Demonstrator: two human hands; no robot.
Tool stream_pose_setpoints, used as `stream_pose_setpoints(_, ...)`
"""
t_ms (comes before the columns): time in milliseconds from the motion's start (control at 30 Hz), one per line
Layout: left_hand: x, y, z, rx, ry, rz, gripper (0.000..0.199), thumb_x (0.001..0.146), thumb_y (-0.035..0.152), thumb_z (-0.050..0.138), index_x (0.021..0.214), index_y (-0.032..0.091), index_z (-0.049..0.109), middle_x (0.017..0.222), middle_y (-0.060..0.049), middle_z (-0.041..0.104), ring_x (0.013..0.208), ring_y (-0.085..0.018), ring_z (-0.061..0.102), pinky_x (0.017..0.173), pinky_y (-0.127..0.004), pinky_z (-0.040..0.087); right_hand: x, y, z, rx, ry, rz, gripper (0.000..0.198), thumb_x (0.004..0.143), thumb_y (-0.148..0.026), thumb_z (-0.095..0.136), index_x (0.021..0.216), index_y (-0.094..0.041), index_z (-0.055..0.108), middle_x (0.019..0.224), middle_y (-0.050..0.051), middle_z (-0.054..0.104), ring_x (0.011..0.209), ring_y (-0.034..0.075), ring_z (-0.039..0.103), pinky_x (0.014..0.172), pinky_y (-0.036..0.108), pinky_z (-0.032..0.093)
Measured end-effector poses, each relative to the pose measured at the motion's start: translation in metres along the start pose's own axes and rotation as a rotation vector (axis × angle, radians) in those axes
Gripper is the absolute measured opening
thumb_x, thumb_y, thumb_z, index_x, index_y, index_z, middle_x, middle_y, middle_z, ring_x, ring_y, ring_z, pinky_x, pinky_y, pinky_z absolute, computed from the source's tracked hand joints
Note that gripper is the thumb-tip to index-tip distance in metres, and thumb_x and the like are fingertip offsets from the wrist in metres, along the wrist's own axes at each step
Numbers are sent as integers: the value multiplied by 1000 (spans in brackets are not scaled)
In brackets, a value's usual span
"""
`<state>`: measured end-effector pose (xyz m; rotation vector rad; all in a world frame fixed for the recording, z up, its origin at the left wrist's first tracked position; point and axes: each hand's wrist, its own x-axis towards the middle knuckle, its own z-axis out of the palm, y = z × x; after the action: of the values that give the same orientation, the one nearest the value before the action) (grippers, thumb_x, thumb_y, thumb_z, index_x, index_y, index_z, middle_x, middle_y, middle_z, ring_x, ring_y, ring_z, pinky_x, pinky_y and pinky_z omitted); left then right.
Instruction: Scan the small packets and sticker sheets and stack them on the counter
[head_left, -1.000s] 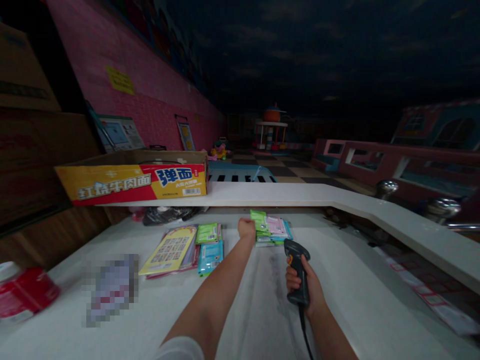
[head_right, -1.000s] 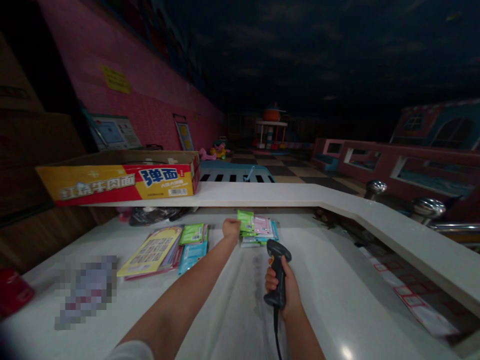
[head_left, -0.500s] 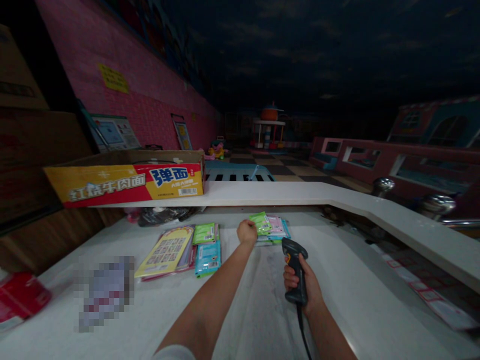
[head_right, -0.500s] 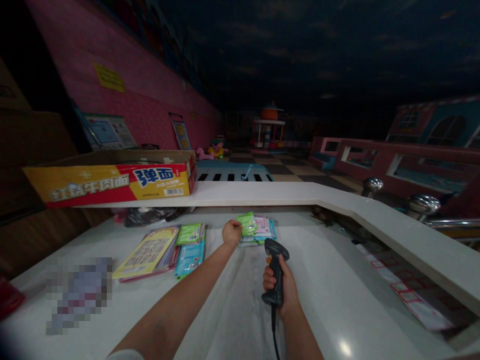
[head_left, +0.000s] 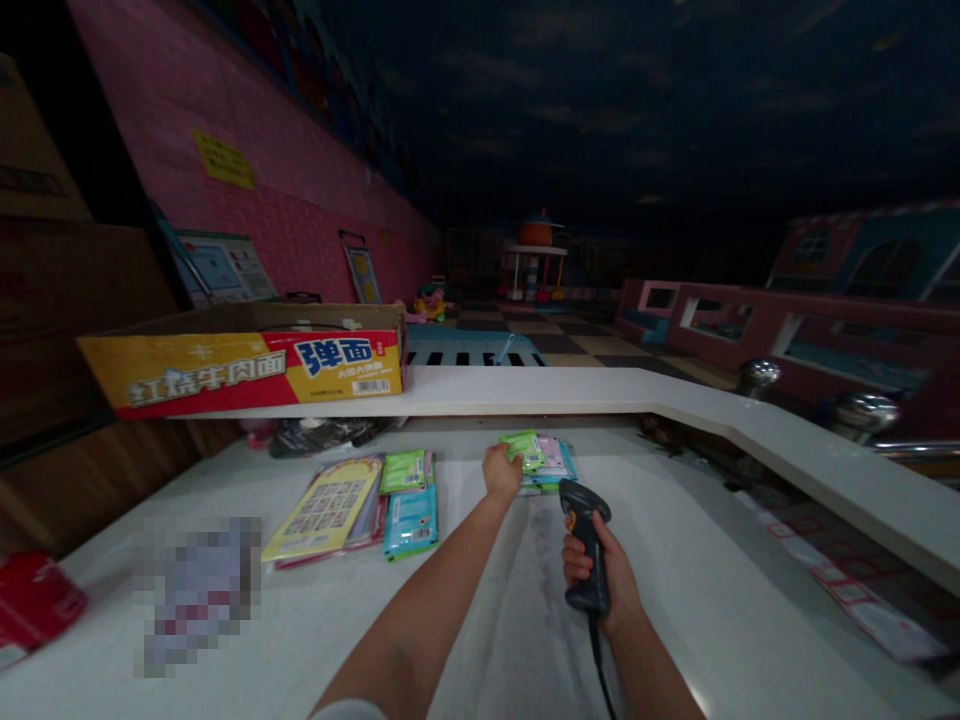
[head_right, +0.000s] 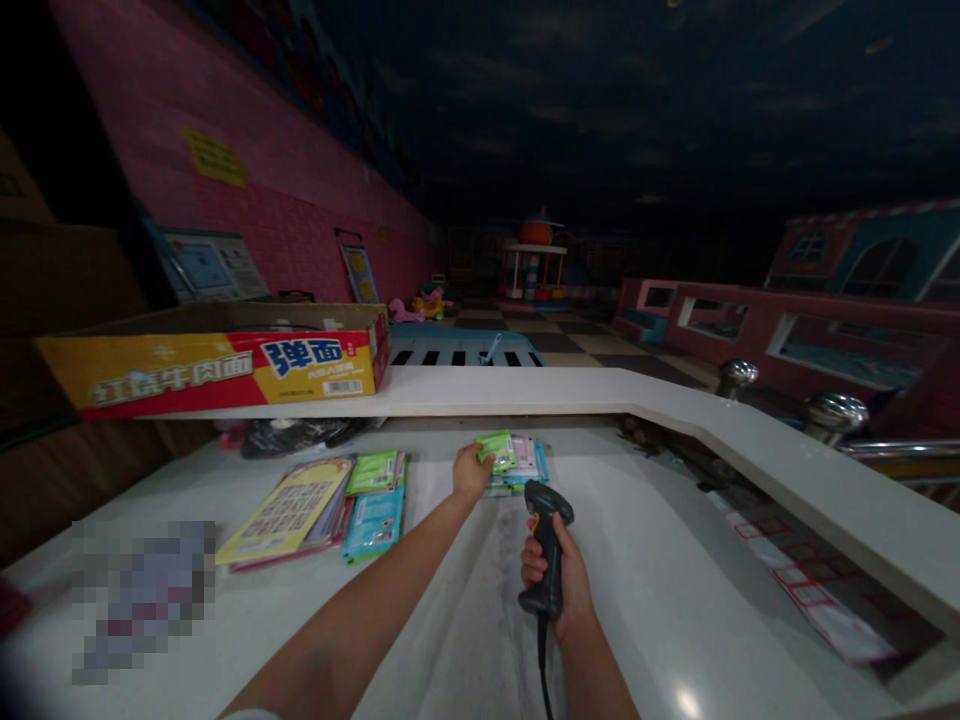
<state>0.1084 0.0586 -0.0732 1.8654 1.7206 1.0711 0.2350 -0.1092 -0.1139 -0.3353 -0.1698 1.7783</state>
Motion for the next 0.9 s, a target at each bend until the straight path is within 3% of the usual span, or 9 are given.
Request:
stream_pose_setpoints(333,-10,0,-14,67,0,-10,39,84,25,56,120,10,58,112,-15,64,108,-21,59,97,-30,40,0,1,0,-1,8,-7,35,75,-41,74,90,-14,58,54,-8,45,39,4,38,35,14,31)
stream_pose_setpoints(533,-16,-14,-72,351,23,37,31,87,26,50,115,16,61,111,-12,61,108,-22,56,97,-32,37,-3,1,0,-7,13,25,34,72,-40,77,86,-15,57,54,-8,44,39,4,40,36,15,32)
stream_pose_setpoints(700,-19,-43,-125,687,149,-62,30,87,22,44,107,10,64,111,-19,58,114,-31,49,93,-39,37,-2,1,-3,-36,1,44,31,75,-41,74,80,-17,55,53,-8,42,39,4,39,37,14,32)
stream_pose_setpoints(900,-26,-66,-138,823,81,-86,40,86,32,48,116,7,60,119,-21,57,115,-33,49,95,-41,36,1,3,-3,-14,25,-1,36,70,-39,78,85,-15,57,54,-8,45,39,4,39,36,14,30)
